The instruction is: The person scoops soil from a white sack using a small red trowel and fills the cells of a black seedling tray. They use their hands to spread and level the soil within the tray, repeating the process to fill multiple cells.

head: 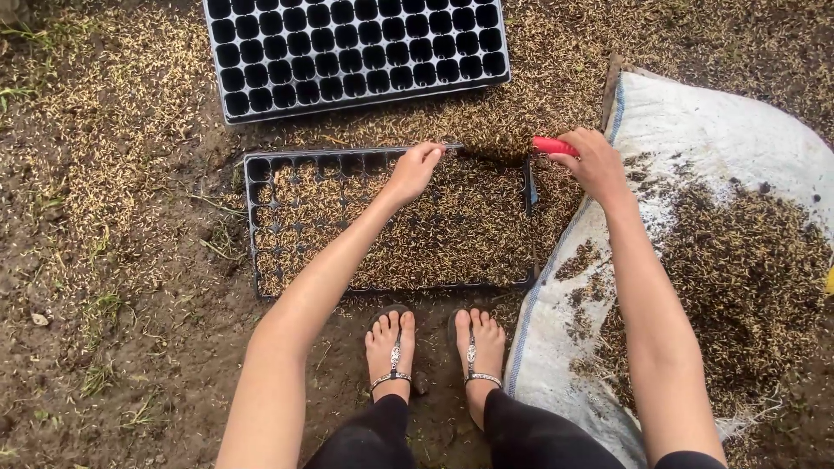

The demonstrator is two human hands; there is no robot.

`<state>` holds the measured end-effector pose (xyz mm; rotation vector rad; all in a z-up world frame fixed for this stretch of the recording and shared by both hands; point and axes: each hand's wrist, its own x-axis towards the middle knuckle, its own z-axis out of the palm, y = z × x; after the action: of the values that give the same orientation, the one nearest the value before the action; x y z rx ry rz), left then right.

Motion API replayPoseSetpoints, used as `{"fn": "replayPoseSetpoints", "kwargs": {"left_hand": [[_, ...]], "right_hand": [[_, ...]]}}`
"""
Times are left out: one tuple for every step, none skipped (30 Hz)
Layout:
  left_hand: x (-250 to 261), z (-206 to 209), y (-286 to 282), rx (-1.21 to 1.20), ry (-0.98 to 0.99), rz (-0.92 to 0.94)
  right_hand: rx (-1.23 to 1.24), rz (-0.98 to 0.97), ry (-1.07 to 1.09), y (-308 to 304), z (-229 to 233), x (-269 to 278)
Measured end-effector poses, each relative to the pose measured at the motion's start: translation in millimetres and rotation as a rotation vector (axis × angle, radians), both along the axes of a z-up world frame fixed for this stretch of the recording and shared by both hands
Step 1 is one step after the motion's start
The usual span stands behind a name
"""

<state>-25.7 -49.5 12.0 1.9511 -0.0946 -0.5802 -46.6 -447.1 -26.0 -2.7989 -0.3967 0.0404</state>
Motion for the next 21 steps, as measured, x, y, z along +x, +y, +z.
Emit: {"fn": "replayPoseSetpoints", "kwargs": {"left_hand": [[0, -1, 1, 0.002, 0.000, 0.000], [-1, -1, 1, 0.006, -0.002, 0.002], [-1, -2, 1, 0.011, -0.004, 0.004], [-1, 0, 2, 0.011, -0.005, 0.005], [-2, 1, 3, -0.003, -0.014, 0.011], [-3, 2, 4, -0.016, -0.022, 0.016], [-2, 2, 3, -0.016, -0.021, 0.016], [-3, 2, 3, -0.020, -0.025, 0.021], [-3, 2, 3, -0.025, -0.028, 0.027], [-4, 4, 3, -0.023, -0.028, 0.027], [-5, 7, 3, -0.032, -0.034, 0.035], [-6, 10, 2, -0.042, -0.040, 0.044], [-6, 13, 2, -0.041, -0.041, 0.045], [-6, 16, 2, -0.053, -0.021, 0.051], [-7, 19, 3, -0.064, -0.002, 0.058], [-6, 13, 4, -0.064, 0.001, 0.055], [-5, 6, 4, -0.065, -0.005, 0.064], [-4, -1, 4, -0.067, -0.011, 0.074], [-6, 2, 5, -0.068, -0.010, 0.072], [-6, 4, 6, -0.071, -0.024, 0.074], [-6, 7, 8, -0.075, -0.039, 0.077]], "right_hand": [[0.002, 0.000, 0.000, 0, -1, -1], [-0.005, 0.000, -0.015, -1, -1, -1], [-0.011, 0.000, -0.030, -1, -1, -2], [-0.011, 0.000, -0.031, 2, 1, -2], [0.012, 0.012, -0.034, 5, 2, -2], [0.035, 0.022, -0.036, 8, 4, -3], [0.036, 0.022, -0.036, 10, 6, -2], [0.026, 0.019, -0.045, 14, 7, -2], [0.016, 0.016, -0.054, 17, 8, -1], [0.018, 0.016, -0.054, 19, 11, -1], [0.030, 0.023, -0.060, 21, 14, -1], [0.041, 0.032, -0.067, 22, 17, -1], [0.042, 0.034, -0.068, 20, 17, 1], [0.039, 0.030, -0.071, 20, 15, 2], [0.037, 0.026, -0.074, 20, 14, 3], [0.038, 0.023, -0.071, 20, 14, 3], [0.044, 0.031, -0.078, 19, 15, 4], [0.049, 0.041, -0.086, 18, 15, 5], [0.049, 0.039, -0.085, 19, 16, 2], [0.053, 0.033, -0.088, 20, 16, 4], [0.057, 0.027, -0.091, 22, 16, 5]]}}
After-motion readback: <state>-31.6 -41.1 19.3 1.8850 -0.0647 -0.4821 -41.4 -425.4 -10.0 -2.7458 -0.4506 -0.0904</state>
